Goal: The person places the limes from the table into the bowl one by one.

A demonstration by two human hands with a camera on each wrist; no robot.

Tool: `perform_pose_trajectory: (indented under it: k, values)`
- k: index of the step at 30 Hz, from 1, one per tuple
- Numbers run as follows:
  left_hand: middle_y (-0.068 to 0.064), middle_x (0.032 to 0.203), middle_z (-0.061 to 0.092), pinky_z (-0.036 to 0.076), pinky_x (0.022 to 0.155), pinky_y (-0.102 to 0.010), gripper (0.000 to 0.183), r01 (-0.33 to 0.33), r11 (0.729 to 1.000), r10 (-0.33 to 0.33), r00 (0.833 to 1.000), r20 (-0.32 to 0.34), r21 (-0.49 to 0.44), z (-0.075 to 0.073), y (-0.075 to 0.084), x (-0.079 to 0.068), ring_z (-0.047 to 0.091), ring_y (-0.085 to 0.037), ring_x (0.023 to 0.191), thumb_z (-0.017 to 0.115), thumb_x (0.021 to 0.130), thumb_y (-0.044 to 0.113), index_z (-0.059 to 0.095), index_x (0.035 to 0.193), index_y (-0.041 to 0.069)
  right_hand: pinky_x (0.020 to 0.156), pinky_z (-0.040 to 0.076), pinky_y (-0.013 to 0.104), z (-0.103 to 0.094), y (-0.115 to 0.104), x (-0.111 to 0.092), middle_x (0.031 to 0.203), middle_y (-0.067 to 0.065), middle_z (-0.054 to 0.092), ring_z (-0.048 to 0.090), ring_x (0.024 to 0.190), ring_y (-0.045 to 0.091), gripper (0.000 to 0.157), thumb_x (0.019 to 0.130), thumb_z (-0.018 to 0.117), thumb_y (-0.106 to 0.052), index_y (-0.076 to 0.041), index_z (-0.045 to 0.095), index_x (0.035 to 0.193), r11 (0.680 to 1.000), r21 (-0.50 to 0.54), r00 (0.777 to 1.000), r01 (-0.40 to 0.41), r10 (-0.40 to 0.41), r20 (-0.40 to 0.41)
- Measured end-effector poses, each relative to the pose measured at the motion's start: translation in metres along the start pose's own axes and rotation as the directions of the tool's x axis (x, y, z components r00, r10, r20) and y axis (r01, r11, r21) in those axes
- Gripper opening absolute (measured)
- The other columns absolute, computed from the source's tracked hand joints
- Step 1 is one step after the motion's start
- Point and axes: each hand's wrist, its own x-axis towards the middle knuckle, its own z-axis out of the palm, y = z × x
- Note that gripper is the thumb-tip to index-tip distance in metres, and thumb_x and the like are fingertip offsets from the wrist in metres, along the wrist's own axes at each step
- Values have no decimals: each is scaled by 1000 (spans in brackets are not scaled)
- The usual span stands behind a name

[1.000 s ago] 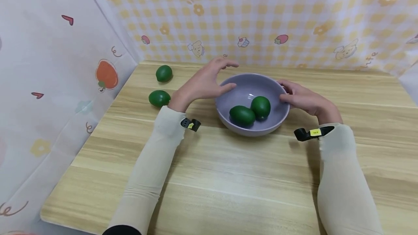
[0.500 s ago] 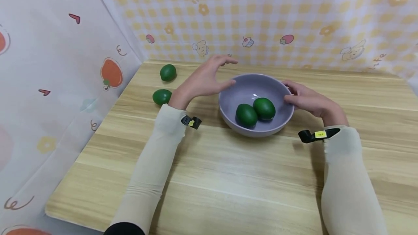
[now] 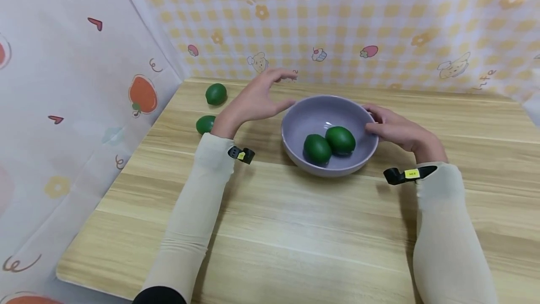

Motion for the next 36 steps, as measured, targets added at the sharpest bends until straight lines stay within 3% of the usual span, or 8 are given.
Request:
perform_pose_trajectory:
  k: [7,15,36]
  values:
    - [5,159,51,43,121,-44,57,36,999,-36,999,-2,0,-5,-3,-1,47,-20,146,74,99,38,55,152,31,89,59,22,-1,1,1,155,24,42,58,124,27,54,111,43,-12,-5,29,164,1000,6,1000,1,-1,1]
    - [0,157,50,44,118,-49,56,67,998,-68,998,-18,-16,-10,-8,-2,46,-22,145,74,98,38,56,151,32,90,58,20,-1,0,2,156,22,42,57,124,27,55,111,43,-12,-7,30,163,1000,18,1000,0,0,-1]
    - [-4,163,44,40,123,-48,60,97,995,-97,994,-46,-9,-15,-28,-5,43,-25,149,73,99,38,54,154,24,89,59,21,-2,2,2,156,24,43,59,123,25,54,111,44,-13,-5,29,163,1000,11,1000,1,-1,-2]
